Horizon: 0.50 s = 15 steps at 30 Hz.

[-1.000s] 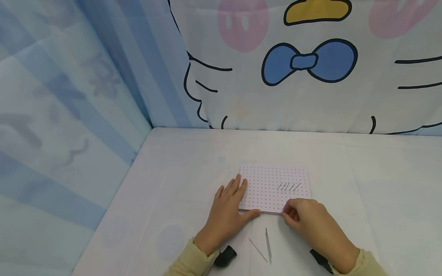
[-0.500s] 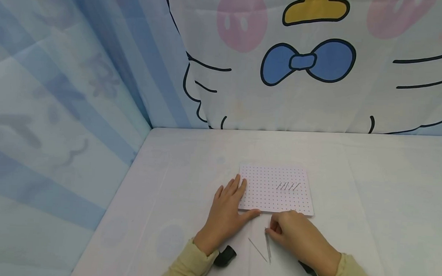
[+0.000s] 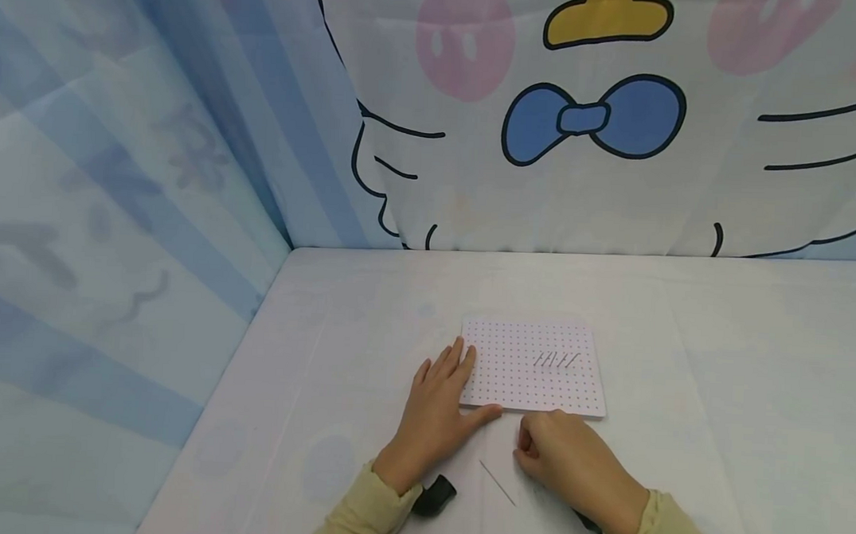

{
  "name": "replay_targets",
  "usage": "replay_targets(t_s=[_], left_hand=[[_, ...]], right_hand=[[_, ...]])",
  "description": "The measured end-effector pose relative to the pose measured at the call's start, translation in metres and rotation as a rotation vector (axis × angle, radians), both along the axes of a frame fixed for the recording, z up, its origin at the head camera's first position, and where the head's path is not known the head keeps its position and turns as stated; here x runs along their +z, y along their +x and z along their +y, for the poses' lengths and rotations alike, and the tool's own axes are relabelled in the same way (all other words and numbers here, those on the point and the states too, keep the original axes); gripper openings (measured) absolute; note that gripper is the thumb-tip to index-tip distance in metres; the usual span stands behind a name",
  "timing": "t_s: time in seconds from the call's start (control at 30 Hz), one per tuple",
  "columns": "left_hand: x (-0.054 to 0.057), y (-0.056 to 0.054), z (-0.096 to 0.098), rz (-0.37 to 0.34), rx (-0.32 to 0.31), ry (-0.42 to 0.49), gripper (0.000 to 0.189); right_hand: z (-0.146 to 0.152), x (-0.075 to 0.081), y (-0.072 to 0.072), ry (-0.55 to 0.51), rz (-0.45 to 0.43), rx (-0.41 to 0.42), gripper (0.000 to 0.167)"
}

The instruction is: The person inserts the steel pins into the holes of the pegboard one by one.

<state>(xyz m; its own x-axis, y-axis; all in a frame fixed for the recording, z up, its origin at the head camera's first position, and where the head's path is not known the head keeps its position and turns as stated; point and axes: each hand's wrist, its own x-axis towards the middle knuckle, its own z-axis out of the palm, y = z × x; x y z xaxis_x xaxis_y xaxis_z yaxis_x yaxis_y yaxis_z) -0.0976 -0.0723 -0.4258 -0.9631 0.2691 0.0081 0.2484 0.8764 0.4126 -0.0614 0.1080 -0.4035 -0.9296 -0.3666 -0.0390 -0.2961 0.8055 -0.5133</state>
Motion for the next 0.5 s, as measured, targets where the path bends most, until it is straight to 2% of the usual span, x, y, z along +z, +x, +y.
replay_targets(t_s=[0.3, 0.5], left_hand=[[-0.0007, -0.0006, 0.0002, -0.003, 0.004, 0.008, 0.09], [-0.0018, -0.0006, 0.0002, 0.004, 0.002, -0.001, 0.09]], right_hand=[[-0.0048, 0.0014, 0.0049, 0.077, 0.064, -0.017, 0.029], [-0.007, -0.0044, 0.0073, 0.116, 0.103, -0.03, 0.027]])
